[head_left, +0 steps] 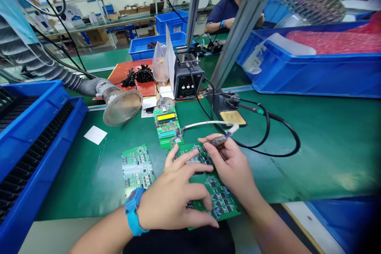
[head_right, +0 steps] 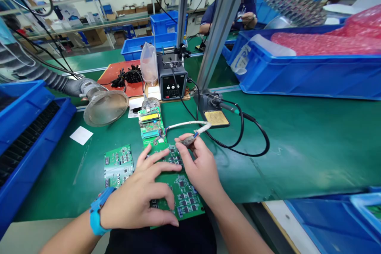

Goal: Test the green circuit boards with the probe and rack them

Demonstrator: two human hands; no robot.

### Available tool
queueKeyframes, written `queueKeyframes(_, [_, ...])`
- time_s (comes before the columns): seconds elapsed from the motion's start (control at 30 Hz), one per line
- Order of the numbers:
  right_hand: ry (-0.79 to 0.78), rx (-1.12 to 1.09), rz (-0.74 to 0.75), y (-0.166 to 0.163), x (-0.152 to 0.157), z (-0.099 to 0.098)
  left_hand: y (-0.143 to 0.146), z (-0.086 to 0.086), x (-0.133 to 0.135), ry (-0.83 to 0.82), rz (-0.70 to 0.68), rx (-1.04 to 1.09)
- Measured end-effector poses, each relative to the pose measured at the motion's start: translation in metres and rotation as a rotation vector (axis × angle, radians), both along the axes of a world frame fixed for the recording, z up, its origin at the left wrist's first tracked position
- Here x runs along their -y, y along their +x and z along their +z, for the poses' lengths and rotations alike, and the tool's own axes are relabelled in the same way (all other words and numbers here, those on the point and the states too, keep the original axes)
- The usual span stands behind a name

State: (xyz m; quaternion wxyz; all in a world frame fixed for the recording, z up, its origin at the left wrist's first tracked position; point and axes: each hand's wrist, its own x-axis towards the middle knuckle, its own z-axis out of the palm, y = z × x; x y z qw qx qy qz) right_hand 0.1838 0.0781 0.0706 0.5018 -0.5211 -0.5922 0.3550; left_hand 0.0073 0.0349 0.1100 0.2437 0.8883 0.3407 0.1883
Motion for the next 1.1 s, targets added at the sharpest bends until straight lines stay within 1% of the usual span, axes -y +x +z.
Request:
queueKeyframes(0.17, [-0.005, -0.009, -0.006, 0.0, 0.0, -0.001, 0.0, -0.005, 0.004, -0.034, 0.07, 0.057])
queueKeyframes(0.47, [0.002, 0.008, -0.02, -0.001, 0.0, 0.0, 0.001, -0.006, 0.003, -0.054, 0.069, 0.109])
queueKeyframes(0.63, [0.029, -0.005, -0.011, -0.001, 0.0, -0.003, 0.001, -0.007, 0.006, -0.052, 0.085, 0.132])
queueKeyframes(0.73, [0.027, -0.017, 0.004, 0.0, -0.002, -0.004, 0.001, -0.006, 0.007, -0.073, 0.086, 0.123])
queueKeyframes(0.83, [0.022, -0.031, 0.009, 0.004, -0.001, 0.0, 0.001, -0.003, 0.008, -0.104, 0.104, 0.102])
queueKeyframes(0.97, [0.018, -0.024, -0.03, 0.016, 0.019, 0.01, 0.002, 0.0, 0.007, -0.134, 0.129, 0.083])
queueKeyframes(1.1, [-0.015, 0.092, 0.014, 0.028, 0.048, 0.011, 0.002, -0.001, 0.007, -0.143, 0.12, 0.089])
